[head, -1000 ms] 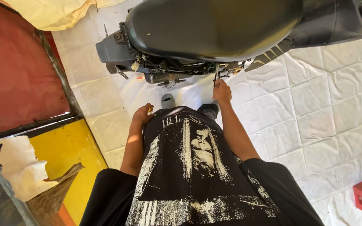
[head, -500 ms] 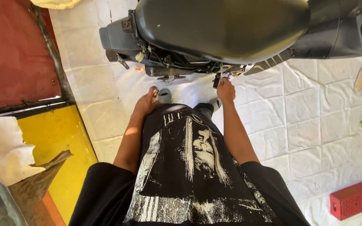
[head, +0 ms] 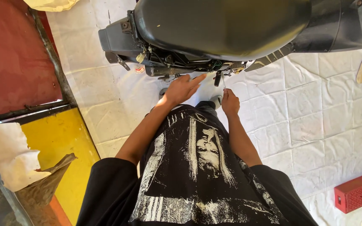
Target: The person works on the rear section of a motorcycle, using a screwdriver to manipulate components under the seat. They hold a bottle in their left hand while using the screwdriver with their right hand to adjust parts near the seat hinge and wiring.
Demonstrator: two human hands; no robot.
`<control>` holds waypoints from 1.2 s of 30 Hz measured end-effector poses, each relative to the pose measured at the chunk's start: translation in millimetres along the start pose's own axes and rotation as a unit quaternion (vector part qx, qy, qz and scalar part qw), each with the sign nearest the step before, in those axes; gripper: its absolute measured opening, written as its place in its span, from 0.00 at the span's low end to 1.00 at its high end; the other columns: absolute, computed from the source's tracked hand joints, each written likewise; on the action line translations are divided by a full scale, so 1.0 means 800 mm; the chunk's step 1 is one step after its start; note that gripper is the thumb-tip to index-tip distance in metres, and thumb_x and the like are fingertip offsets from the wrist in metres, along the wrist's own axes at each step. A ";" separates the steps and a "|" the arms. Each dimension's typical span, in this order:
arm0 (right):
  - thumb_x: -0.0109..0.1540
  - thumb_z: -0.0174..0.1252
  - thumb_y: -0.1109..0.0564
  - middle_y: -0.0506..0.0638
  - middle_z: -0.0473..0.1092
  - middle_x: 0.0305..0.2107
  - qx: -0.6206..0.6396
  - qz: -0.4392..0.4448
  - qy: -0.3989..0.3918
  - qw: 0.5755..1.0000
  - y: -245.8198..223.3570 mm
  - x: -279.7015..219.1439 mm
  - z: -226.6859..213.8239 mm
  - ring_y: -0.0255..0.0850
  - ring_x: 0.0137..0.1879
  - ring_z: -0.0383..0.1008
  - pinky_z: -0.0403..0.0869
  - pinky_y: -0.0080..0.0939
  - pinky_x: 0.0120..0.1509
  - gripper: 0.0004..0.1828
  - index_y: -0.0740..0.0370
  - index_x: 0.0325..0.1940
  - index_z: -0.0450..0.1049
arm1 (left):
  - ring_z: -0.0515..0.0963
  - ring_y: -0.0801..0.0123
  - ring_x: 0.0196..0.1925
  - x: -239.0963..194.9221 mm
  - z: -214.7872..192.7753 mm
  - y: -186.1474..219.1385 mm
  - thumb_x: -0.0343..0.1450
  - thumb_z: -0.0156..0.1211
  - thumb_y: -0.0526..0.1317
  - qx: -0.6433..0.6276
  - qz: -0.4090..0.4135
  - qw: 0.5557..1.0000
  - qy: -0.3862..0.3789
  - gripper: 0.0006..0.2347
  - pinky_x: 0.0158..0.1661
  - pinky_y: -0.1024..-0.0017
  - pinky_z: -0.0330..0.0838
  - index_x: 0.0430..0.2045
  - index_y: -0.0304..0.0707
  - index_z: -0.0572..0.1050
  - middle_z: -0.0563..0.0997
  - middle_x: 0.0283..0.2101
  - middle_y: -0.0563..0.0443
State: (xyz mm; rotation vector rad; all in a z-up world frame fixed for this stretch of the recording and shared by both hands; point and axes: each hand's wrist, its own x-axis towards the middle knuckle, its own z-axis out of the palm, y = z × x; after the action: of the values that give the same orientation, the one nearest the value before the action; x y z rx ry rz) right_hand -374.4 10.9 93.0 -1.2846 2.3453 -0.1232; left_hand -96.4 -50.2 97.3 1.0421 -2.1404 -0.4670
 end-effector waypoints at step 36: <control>0.70 0.41 0.50 0.63 0.78 0.40 -0.112 -0.299 -0.108 0.941 0.011 0.126 -0.088 0.65 0.52 0.77 0.72 0.66 0.60 0.22 0.57 0.63 0.72 | 0.82 0.37 0.43 -0.044 0.084 0.137 0.71 0.64 0.42 -0.088 -0.354 0.927 0.090 0.33 0.43 0.48 0.76 0.72 0.54 0.52 0.80 0.37 0.33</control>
State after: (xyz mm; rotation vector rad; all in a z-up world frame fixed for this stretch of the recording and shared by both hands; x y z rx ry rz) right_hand -457.6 -76.2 118.0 -1.9819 1.7573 0.0962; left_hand -189.3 45.8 99.4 1.6685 -1.4778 -0.8414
